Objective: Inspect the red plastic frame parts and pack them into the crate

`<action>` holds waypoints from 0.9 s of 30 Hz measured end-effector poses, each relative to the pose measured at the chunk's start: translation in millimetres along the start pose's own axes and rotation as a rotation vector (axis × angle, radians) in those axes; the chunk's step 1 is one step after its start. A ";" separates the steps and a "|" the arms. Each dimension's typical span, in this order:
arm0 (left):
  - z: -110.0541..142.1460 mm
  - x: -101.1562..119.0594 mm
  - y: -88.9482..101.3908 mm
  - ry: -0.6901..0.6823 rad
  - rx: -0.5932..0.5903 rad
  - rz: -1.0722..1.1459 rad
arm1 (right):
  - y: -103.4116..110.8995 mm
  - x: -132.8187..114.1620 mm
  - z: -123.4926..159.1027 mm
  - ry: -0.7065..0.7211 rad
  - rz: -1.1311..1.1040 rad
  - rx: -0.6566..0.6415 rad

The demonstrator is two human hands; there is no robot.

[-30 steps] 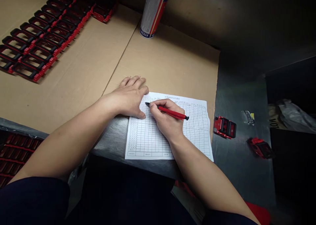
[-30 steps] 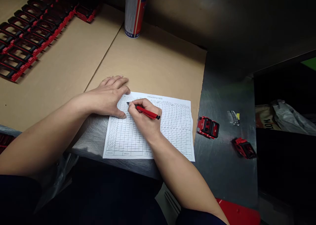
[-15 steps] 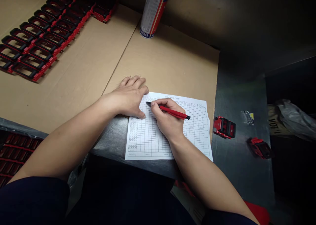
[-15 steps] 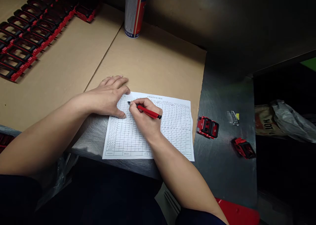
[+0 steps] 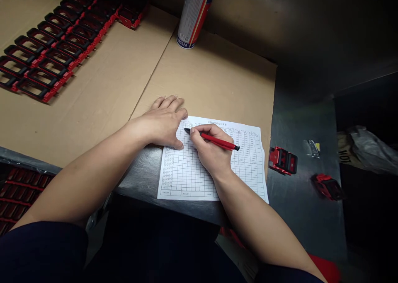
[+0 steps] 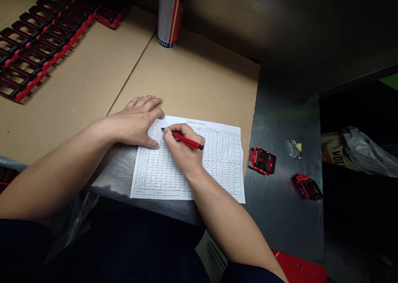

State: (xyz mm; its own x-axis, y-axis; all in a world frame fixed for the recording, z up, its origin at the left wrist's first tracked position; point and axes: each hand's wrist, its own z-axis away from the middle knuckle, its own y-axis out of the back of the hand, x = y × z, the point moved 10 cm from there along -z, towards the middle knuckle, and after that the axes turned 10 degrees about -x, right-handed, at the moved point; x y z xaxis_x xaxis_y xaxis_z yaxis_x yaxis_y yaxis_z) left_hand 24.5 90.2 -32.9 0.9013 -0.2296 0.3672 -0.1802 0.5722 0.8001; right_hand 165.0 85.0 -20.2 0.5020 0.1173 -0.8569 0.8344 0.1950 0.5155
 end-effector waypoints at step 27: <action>1.4 1.0 1.3 -0.008 0.005 0.018 | -0.2 -0.3 -0.5 -0.015 -0.003 -0.003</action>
State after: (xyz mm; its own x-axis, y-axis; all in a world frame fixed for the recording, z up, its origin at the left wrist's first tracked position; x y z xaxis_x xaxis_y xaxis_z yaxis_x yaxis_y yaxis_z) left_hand 24.6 89.6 -30.8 0.8948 -0.2260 0.3852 -0.1980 0.5724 0.7957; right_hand 164.6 85.4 -20.0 0.5029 0.1025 -0.8582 0.8352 0.1979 0.5131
